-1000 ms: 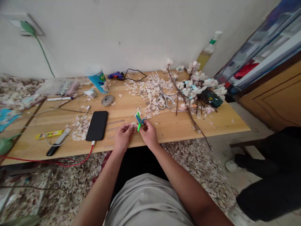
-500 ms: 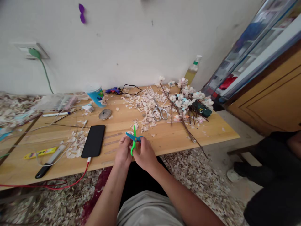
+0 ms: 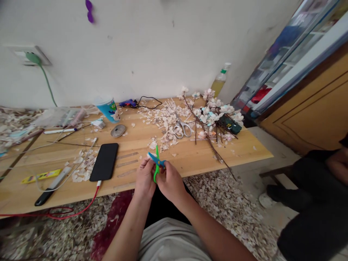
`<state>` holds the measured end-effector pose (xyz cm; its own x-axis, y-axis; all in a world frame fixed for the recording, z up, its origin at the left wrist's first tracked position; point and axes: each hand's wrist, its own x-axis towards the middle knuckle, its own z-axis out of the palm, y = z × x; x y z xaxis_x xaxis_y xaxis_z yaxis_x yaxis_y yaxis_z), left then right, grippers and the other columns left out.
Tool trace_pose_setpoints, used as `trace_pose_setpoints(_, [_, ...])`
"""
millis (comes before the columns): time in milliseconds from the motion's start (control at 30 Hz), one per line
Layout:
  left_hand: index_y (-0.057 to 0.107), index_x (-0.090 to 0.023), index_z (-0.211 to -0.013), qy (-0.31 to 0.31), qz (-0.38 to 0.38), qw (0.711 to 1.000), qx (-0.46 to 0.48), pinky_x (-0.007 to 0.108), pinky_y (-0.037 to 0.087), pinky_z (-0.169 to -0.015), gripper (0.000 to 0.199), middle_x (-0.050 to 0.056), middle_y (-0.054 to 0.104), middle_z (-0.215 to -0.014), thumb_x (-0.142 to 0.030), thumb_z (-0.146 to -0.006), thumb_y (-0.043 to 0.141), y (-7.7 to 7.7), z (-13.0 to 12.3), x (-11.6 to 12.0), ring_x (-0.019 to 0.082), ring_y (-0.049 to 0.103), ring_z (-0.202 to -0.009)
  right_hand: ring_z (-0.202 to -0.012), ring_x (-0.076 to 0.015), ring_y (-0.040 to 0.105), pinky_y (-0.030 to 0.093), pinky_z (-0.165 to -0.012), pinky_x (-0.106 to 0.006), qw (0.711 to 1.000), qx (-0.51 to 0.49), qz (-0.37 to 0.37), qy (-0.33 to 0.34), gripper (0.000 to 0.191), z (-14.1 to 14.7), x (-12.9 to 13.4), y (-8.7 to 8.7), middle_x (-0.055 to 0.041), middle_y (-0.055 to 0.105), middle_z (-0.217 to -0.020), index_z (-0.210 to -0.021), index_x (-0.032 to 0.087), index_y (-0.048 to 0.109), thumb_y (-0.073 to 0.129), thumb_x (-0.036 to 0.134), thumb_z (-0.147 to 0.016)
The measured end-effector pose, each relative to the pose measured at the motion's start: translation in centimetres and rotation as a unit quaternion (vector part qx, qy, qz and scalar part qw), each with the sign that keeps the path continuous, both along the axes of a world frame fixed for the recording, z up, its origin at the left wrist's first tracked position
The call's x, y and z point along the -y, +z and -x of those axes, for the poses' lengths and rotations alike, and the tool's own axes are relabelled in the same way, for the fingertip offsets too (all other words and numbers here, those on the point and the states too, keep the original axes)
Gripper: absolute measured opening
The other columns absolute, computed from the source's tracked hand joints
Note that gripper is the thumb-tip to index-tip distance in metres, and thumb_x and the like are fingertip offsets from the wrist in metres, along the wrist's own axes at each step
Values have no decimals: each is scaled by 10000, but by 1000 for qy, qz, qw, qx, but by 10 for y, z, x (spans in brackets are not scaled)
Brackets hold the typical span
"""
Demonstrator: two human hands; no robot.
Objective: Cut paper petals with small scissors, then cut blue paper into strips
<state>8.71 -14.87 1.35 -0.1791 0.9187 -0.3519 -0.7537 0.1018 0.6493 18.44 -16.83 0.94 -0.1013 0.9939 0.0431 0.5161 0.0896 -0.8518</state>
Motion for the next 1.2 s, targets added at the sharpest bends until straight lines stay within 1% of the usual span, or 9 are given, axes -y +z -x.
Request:
trace_pose_setpoints(167, [609,-174,-769,2,6,1000,2,189,414,-493,270,-59,618,-598,-272,-624,814,4,-5,4,68,541,-476,-725,-199,596,451,-646,-291,1000,-25,-2,-6,107,-2,6,-5,-26,631,-794,-916,225,542,543,305,-844])
trace_pose_setpoints(333, [594,-173,-732,9,9,1000,5,185,398,-492,269,-54,603,-599,-330,-660,800,8,-7,6,65,529,-481,-714,-196,600,454,-645,-295,1000,-15,8,-7,116,-2,9,-4,-29,642,-804,-930,219,568,541,278,-834])
trace_pose_setpoints(433, [582,-170,-688,5,4,1000,6,188,363,-470,275,-51,569,-574,-360,-683,780,10,-8,6,67,501,-469,-735,-199,613,468,-662,-302,1000,-10,-10,-14,138,-3,10,-6,-37,654,-835,-957,217,575,557,279,-835])
trace_pose_setpoints(533, [621,-161,-711,23,-4,999,-33,199,420,-574,251,-34,592,-633,-359,-687,774,7,-6,7,76,535,-558,-790,-215,622,497,-700,-331,995,-20,-62,-75,241,-7,12,-10,-63,661,-908,-1027,203,566,611,327,-825])
trace_pose_setpoints(633, [675,-146,-754,23,-8,990,-139,226,445,-697,231,-7,631,-692,-344,-685,771,3,-2,10,95,562,-653,-830,-222,637,524,-756,-368,978,-71,-148,-125,264,-14,11,-5,-73,679,-970,-1062,211,591,649,318,-827])
trace_pose_setpoints(733, [701,-143,-785,-22,-15,972,-232,253,441,-721,217,12,649,-699,-349,-726,732,2,1,13,125,577,-686,-957,-227,655,526,-886,-405,956,-135,-247,-80,203,-19,9,8,-57,700,-1024,-1053,254,632,623,208,-856])
trace_pose_setpoints(833, [709,-148,-810,-63,-32,958,-277,269,443,-726,214,26,665,-720,-358,-775,681,8,2,16,147,592,-708,-977,-226,666,552,-884,-407,941,-176,-286,-31,224,-19,7,18,-40,706,-1020,-1024,288,659,623,147,-854])
trace_pose_setpoints(1000, [703,-158,-779,-86,-55,945,-310,262,442,-726,216,17,660,-704,-357,-816,628,21,2,23,147,591,-705,-1031,-233,657,560,-898,-414,942,-234,-237,-39,207,-19,8,11,-45,702,-1053,-1004,276,676,631,146,-849])
trace_pose_setpoints(1200, [704,-155,-791,-110,-82,954,-268,260,458,-738,181,35,710,-765,-332,-756,690,32,-2,29,150,619,-724,-1028,-242,666,541,-947,-456,940,-280,-181,-72,192,-21,7,-3,-49,709,-1050,-1014,255,676,655,191,-834])
